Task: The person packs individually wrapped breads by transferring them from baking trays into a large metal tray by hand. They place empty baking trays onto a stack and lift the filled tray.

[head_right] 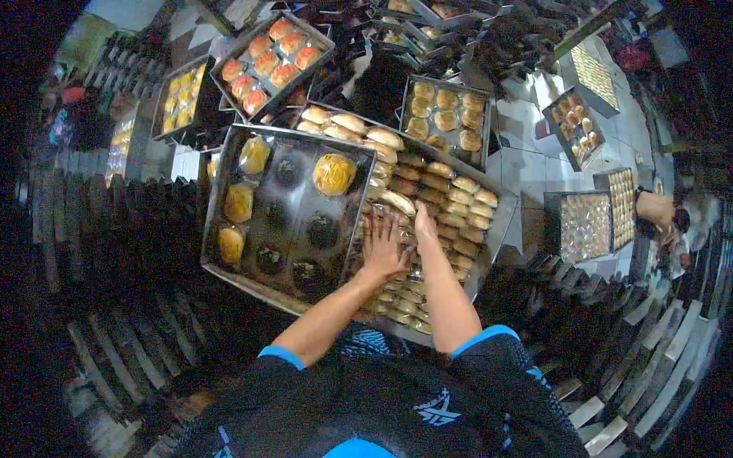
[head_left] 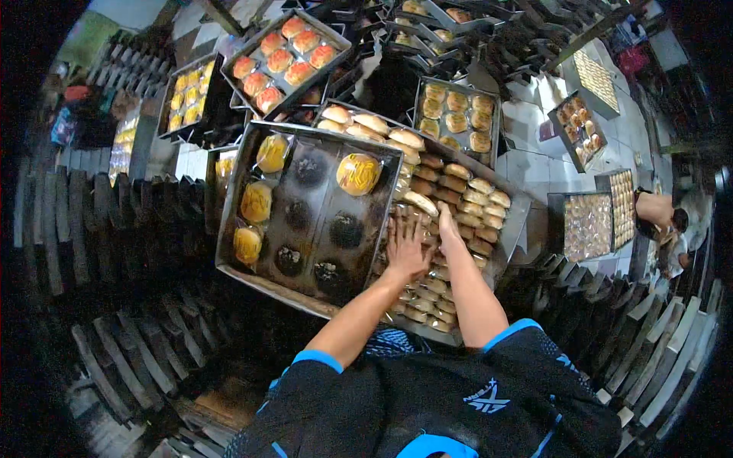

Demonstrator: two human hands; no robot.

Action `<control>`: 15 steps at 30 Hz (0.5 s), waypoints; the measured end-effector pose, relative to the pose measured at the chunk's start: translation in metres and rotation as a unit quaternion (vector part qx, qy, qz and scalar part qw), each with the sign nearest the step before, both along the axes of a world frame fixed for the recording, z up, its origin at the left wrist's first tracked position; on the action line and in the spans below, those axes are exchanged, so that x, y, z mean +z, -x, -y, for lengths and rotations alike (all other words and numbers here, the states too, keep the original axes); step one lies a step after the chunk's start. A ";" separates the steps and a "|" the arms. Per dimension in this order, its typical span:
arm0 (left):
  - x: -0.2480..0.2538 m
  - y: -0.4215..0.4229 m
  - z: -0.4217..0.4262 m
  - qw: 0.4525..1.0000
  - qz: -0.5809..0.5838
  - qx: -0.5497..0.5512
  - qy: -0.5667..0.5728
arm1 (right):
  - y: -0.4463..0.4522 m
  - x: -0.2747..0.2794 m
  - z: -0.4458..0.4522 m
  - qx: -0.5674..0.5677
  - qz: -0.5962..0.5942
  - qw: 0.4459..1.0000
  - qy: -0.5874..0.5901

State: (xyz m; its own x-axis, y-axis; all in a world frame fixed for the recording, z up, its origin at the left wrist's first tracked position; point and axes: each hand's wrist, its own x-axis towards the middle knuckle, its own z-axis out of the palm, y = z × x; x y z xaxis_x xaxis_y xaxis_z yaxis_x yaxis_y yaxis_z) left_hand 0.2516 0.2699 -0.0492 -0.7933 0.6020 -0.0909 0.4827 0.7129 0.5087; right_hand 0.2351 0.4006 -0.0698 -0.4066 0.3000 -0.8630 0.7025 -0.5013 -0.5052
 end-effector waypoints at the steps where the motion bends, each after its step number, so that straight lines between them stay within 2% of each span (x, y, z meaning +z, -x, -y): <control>1: -0.009 0.004 0.003 1.000 -0.010 -0.010 0.006 | -0.002 -0.013 -0.005 0.054 -0.014 0.990 -0.127; 2: -0.016 -0.001 0.005 1.000 -0.006 -0.007 0.005 | -0.005 -0.026 -0.011 0.155 -0.067 0.918 -0.358; 3: -0.009 -0.007 0.007 1.000 0.007 -0.011 -0.010 | -0.002 -0.033 -0.017 0.186 -0.197 0.906 -0.325; 4: -0.005 -0.014 0.010 0.999 0.019 -0.019 -0.023 | 0.002 -0.027 -0.018 0.246 -0.222 0.881 -0.337; 5: -0.006 -0.023 0.015 0.996 -0.009 -0.036 -0.078 | 0.011 -0.020 -0.020 0.284 -0.230 0.895 -0.256; 6: -0.004 -0.035 0.021 0.996 -0.005 -0.040 -0.075 | 0.019 -0.013 -0.020 0.317 -0.238 0.902 -0.173; 7: -0.001 -0.042 0.025 0.999 0.020 -0.029 -0.026 | 0.023 -0.013 -0.019 0.361 -0.244 0.873 -0.220; 8: 0.001 -0.044 0.029 0.999 0.042 -0.018 0.024 | 0.023 -0.011 -0.017 0.356 -0.248 0.874 -0.220; 9: 0.000 -0.043 0.033 0.997 0.014 -0.033 0.075 | 0.023 -0.003 -0.015 0.385 -0.227 0.867 -0.220; 10: 0.000 -0.042 0.035 0.997 0.009 -0.036 0.075 | 0.025 0.003 -0.014 0.416 -0.207 0.857 -0.221; 11: 0.001 -0.044 0.036 0.999 0.040 -0.034 0.001 | 0.027 0.001 -0.011 0.415 -0.209 0.857 -0.224; 12: 0.006 -0.045 0.040 0.994 0.072 -0.032 -0.073 | 0.027 -0.006 -0.006 0.412 -0.207 0.842 -0.281; 13: 0.034 -0.037 0.046 0.991 0.029 -0.052 -0.122 | 0.027 -0.014 -0.002 0.410 -0.205 0.823 -0.337; 14: 0.059 -0.026 0.058 0.991 0.030 -0.049 -0.121 | 0.023 -0.019 0.003 0.407 -0.200 0.802 -0.388; 15: 0.083 -0.013 0.078 0.976 -0.018 -0.080 -0.203 | 0.025 -0.018 0.003 0.404 -0.185 0.815 -0.372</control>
